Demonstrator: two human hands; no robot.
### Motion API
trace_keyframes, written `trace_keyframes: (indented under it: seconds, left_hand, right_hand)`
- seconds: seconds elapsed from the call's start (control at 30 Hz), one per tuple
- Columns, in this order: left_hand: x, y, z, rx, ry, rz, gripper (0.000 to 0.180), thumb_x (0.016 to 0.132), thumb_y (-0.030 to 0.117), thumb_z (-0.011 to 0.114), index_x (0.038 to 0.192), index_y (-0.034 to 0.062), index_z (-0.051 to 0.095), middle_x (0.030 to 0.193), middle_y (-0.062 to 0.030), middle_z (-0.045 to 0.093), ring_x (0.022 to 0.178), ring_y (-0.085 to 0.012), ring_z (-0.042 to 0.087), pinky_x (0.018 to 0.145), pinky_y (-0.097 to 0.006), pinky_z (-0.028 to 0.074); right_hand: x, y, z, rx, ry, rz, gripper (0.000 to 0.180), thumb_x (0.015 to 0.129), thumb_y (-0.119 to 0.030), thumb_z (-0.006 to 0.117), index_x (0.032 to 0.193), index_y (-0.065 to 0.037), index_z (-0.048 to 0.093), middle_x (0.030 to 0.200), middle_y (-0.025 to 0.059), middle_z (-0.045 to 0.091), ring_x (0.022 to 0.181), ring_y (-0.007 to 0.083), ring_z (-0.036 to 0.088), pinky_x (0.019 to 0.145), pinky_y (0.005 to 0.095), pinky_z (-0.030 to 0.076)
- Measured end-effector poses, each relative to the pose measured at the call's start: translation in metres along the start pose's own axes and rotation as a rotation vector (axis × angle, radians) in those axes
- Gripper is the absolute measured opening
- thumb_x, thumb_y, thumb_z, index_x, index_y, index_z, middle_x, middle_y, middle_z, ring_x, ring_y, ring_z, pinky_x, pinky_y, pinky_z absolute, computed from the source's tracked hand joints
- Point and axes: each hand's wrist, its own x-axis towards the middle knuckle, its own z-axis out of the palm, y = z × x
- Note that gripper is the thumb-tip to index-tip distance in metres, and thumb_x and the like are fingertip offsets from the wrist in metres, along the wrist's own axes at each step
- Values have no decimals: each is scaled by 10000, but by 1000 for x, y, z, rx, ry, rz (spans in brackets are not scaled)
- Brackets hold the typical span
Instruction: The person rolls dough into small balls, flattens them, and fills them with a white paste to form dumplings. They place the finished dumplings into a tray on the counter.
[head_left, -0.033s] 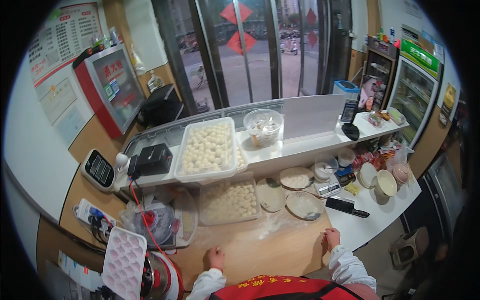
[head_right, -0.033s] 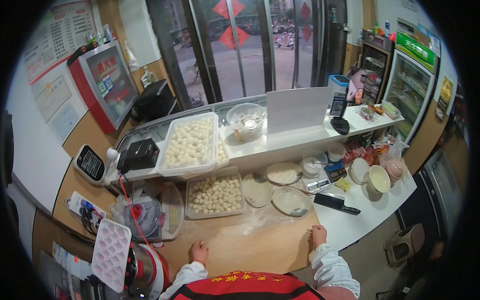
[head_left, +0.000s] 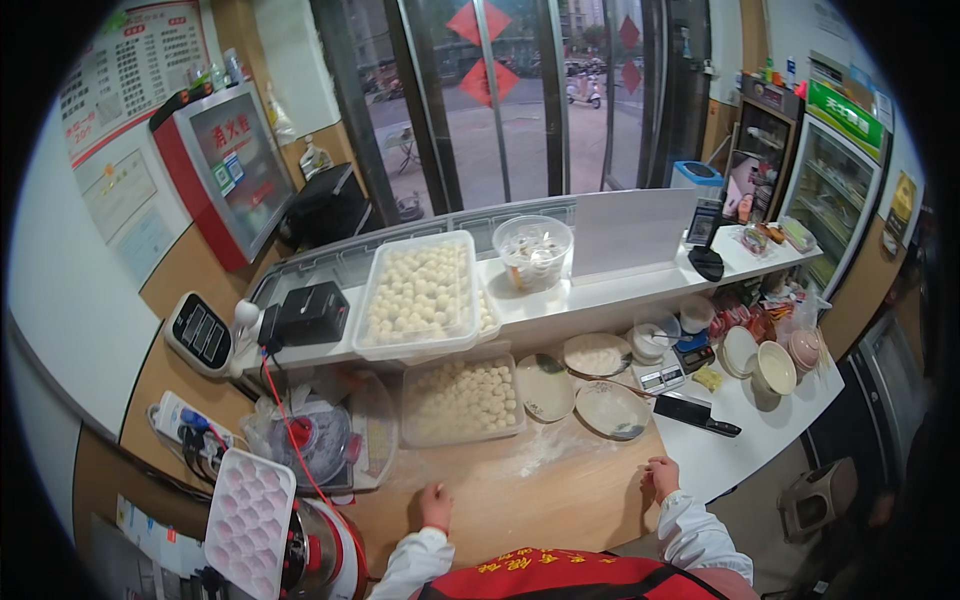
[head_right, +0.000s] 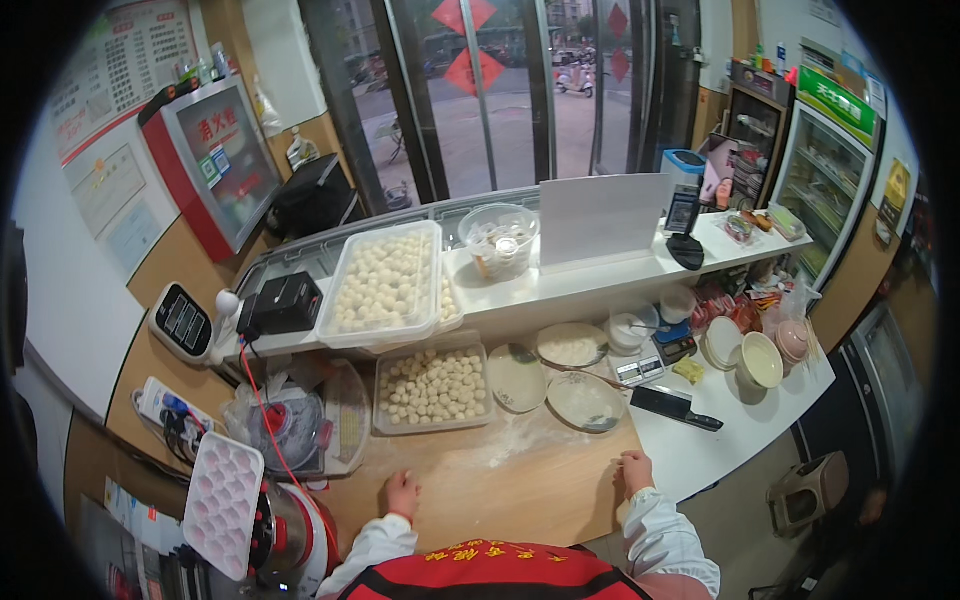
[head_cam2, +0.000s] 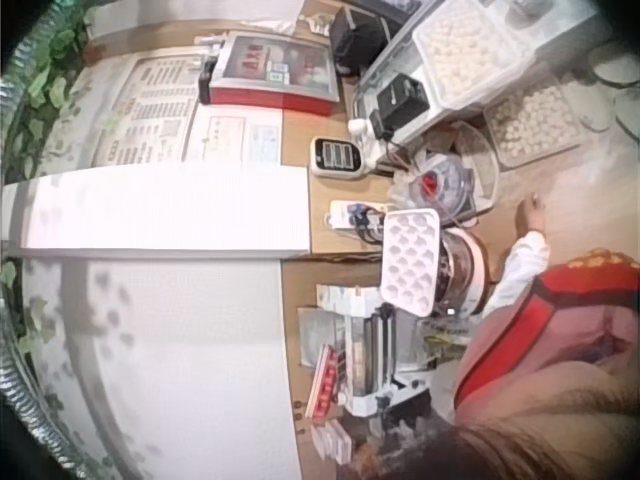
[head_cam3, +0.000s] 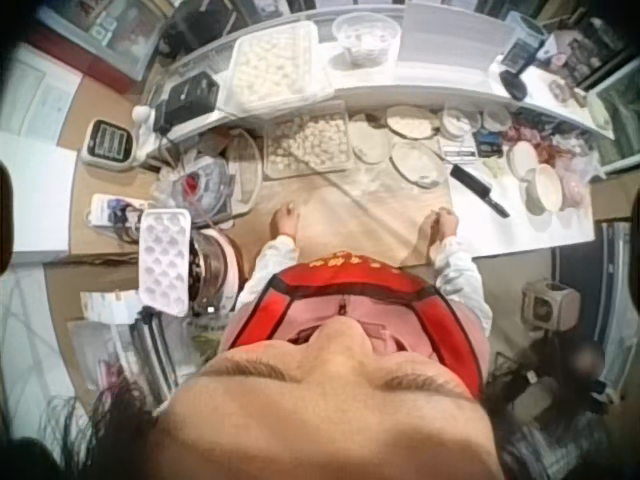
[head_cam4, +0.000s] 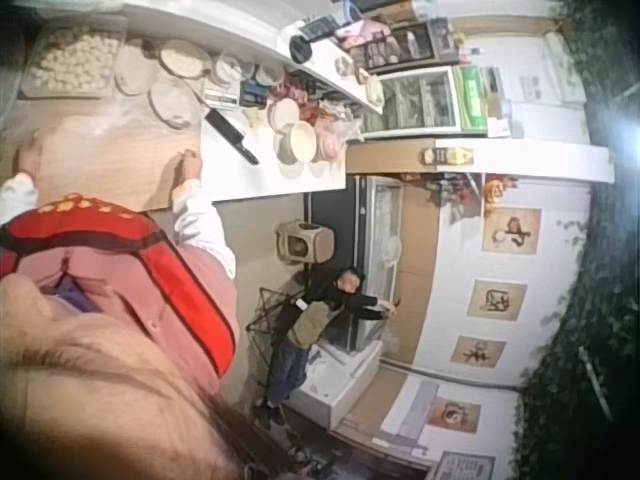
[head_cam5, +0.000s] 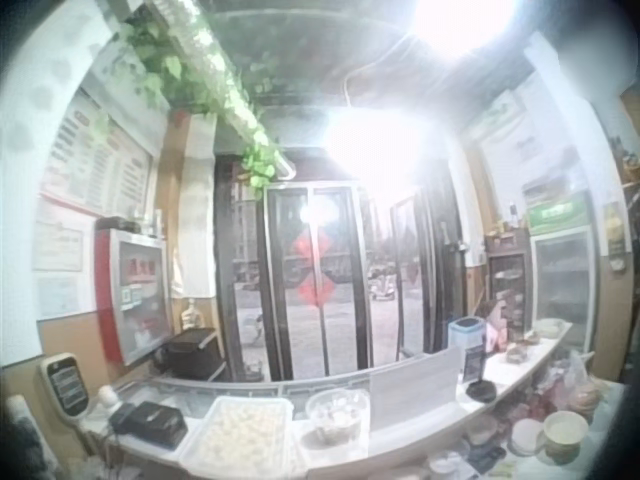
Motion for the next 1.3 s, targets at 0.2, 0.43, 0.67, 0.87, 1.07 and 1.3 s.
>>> trace_keyframes:
  seconds: [0.2, 0.43, 0.67, 0.87, 1.07, 1.3]
  left_hand:
    - [79, 87, 25, -85, 120, 322, 246, 976, 209, 561, 1091, 3, 632, 1061, -156, 644, 960, -226, 624, 887, -366, 495]
    - [101, 117, 4, 119, 69, 373, 326, 844, 88, 679, 1164, 31, 651, 1143, -169, 623, 1078, -312, 599, 964, -395, 472]
    - [129, 81, -52, 674, 364, 195, 195, 846, 191, 653, 987, 72, 716, 1052, -185, 662, 1011, -365, 619, 901, -451, 488]
    - [157, 50, -48, 549, 176, 165, 233, 841, 253, 610, 785, 49, 708, 870, -194, 693, 807, -398, 678, 710, -508, 537]
    - [172, 24, -42, 523, 238, 124, 155, 794, 205, 648, 791, 78, 738, 792, -150, 700, 772, -347, 695, 650, -438, 545]
    - [162, 21, -34, 455, 325, 119, 146, 784, 176, 639, 738, 67, 724, 752, -182, 677, 727, -369, 679, 627, -457, 514]
  right_hand:
    - [-47, 12, 79, -309, -321, 85, 179, 860, -67, 636, 1015, 19, 653, 761, 114, 677, 606, 179, 635, 533, 280, 503]
    - [-28, -4, 183, -442, -595, -74, 186, 930, -182, 617, 1006, -26, 683, 885, 71, 687, 706, 155, 636, 630, 286, 525]
    - [2, -46, 274, -874, -337, -608, 313, 906, -292, 599, 1019, -11, 681, 911, 251, 693, 838, 404, 674, 746, 461, 540]
    - [-5, -51, 319, -1097, -286, -725, 272, 841, -233, 629, 960, 8, 672, 887, 258, 691, 865, 449, 658, 778, 494, 529]
    - [-8, -51, 324, -1134, -295, -778, 228, 805, -149, 630, 976, -2, 662, 876, 263, 684, 817, 443, 664, 741, 508, 530]
    - [-3, -52, 310, -1179, -383, -750, 136, 828, -126, 616, 895, -14, 654, 799, 251, 674, 785, 445, 659, 711, 520, 528]
